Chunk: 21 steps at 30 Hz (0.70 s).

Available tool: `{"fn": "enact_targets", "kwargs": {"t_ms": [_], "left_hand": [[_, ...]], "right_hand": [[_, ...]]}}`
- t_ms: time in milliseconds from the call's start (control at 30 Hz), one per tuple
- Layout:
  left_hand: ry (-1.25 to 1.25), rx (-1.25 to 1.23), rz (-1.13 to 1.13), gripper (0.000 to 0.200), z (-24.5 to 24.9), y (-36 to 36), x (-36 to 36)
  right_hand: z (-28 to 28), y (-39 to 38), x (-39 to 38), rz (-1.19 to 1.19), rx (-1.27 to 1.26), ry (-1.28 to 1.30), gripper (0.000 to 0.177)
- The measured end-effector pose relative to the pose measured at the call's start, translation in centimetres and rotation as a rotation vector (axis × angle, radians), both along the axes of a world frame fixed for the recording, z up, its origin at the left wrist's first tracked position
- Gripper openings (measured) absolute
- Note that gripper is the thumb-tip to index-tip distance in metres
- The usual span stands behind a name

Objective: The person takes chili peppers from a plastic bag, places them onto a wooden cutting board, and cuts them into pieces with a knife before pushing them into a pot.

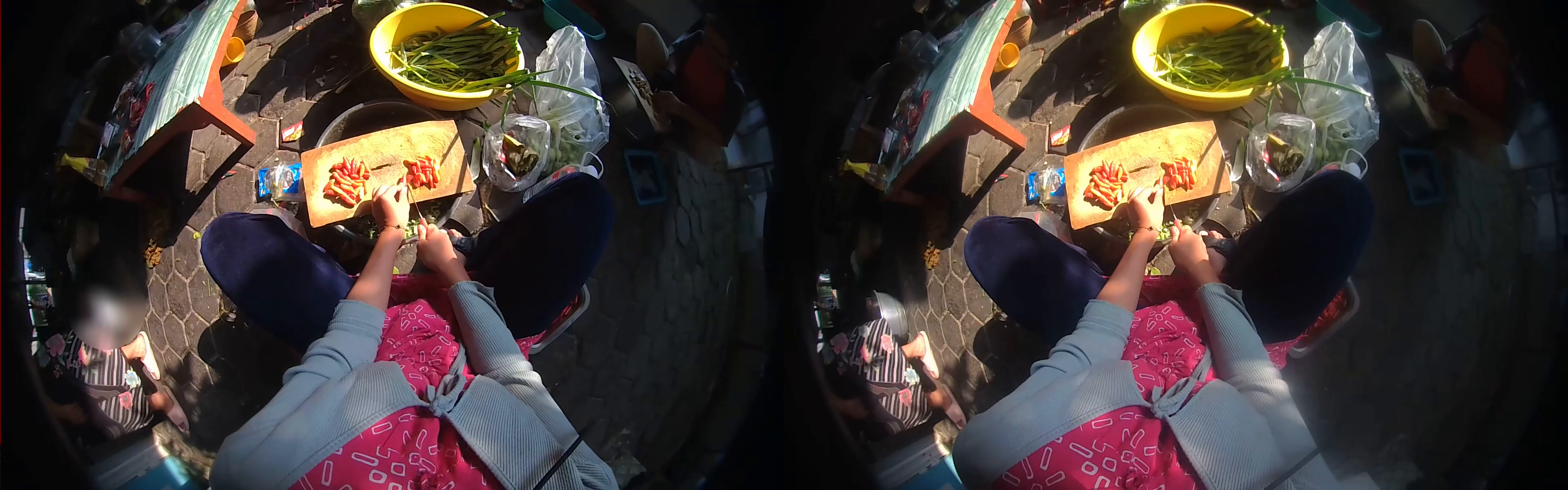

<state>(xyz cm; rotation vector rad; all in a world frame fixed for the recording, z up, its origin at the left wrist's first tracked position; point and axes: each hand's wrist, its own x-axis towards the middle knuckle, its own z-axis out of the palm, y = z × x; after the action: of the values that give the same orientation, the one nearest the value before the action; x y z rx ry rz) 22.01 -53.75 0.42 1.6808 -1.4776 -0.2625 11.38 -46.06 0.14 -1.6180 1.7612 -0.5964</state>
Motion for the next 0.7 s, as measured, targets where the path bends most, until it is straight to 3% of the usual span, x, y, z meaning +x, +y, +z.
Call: {"fn": "enact_targets", "kwargs": {"t_ms": [200, 367, 700], "left_hand": [[-0.062, 0.028, 0.052, 0.005, -0.4, 0.3, 0.2], [0.001, 0.004, 0.023, 0.006, -0.5, 0.1, 0.2], [0.069, 0.0, -0.039, 0.008, -0.6, 0.1, 0.5]], "right_hand": [[4.9, -1.2, -0.5, -0.03, 0.021, 0.037, 0.031], [3.5, -2.0, 0.0, 0.001, -0.1, -0.033, 0.027], [2.2, -2.3, 0.8, 0.027, -0.043, -0.077, 0.029]]}}
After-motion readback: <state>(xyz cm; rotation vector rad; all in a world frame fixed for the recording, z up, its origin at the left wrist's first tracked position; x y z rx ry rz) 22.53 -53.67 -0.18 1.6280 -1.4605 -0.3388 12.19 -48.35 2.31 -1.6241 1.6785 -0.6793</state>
